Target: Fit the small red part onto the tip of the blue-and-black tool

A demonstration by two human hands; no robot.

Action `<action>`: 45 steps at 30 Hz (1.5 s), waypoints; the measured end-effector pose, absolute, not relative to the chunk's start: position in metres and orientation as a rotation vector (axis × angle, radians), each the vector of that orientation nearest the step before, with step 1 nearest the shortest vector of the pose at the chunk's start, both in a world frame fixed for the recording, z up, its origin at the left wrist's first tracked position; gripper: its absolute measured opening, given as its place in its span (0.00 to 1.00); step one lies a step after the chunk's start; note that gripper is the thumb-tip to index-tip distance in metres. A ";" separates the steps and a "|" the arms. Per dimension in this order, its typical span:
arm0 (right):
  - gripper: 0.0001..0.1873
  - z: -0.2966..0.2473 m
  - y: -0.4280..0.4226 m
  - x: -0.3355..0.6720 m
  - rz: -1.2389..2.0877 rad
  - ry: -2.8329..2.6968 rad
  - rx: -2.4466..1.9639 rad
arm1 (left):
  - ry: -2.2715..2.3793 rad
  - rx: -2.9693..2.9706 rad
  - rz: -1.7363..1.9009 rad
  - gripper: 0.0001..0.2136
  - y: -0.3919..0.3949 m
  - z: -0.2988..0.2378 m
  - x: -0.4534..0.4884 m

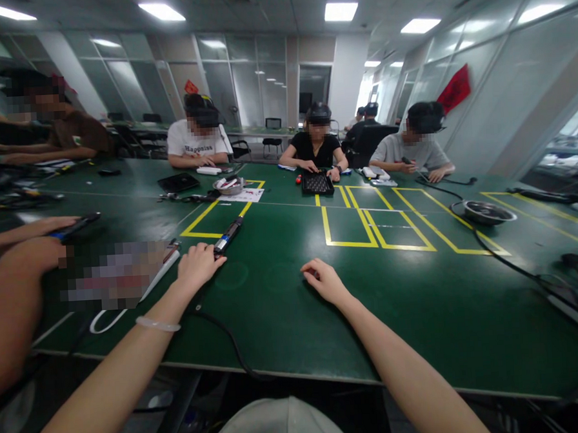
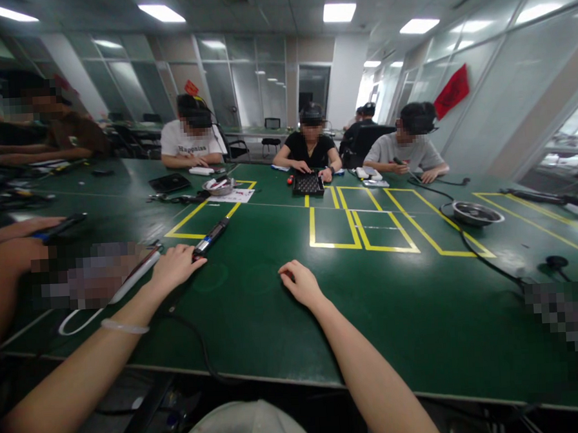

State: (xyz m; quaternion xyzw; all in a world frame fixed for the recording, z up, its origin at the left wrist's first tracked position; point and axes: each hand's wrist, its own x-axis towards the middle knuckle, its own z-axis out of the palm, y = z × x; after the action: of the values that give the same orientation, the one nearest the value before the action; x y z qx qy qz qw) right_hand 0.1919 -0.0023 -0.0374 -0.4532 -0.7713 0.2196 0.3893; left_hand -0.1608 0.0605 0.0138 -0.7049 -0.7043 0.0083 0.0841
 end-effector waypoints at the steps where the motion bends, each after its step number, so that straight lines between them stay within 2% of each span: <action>1: 0.07 -0.038 -0.002 0.192 0.558 -1.962 -1.151 | -2.049 -2.091 -0.007 0.23 0.057 0.014 -0.158; 8: 0.07 -0.039 -0.001 0.192 0.558 -1.968 -1.156 | -1.964 -2.011 -0.060 0.17 0.041 0.009 -0.142; 18: 0.07 -0.038 -0.001 0.191 0.573 -1.951 -1.154 | -1.964 -2.059 -0.149 0.15 0.037 0.025 -0.126; 23: 0.07 -0.038 0.000 0.191 0.672 -1.884 -1.104 | -1.904 -2.553 -0.542 0.13 0.023 0.033 -0.068; 28: 0.11 -0.037 0.004 0.191 1.021 -1.669 -1.003 | -1.675 -3.153 -0.900 0.13 0.015 0.019 -0.011; 33: 0.14 -0.036 0.004 0.191 1.182 -1.617 -0.932 | -1.662 -3.297 -1.082 0.15 0.010 0.005 0.003; 40: 0.15 -0.032 0.003 0.195 1.320 -1.543 -0.860 | -1.543 -3.436 -1.195 0.12 0.008 0.005 -0.003; 45: 0.15 -0.031 0.003 0.198 1.395 -1.559 -0.812 | -1.439 -3.564 -1.030 0.14 0.012 0.007 -0.011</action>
State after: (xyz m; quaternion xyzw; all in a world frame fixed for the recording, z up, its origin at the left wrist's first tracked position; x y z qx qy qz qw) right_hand 0.1981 0.0029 -0.0309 -0.3259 -0.6261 0.5601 0.4337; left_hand -0.0115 0.0117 0.0067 -0.8183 -0.3303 -0.2364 -0.4068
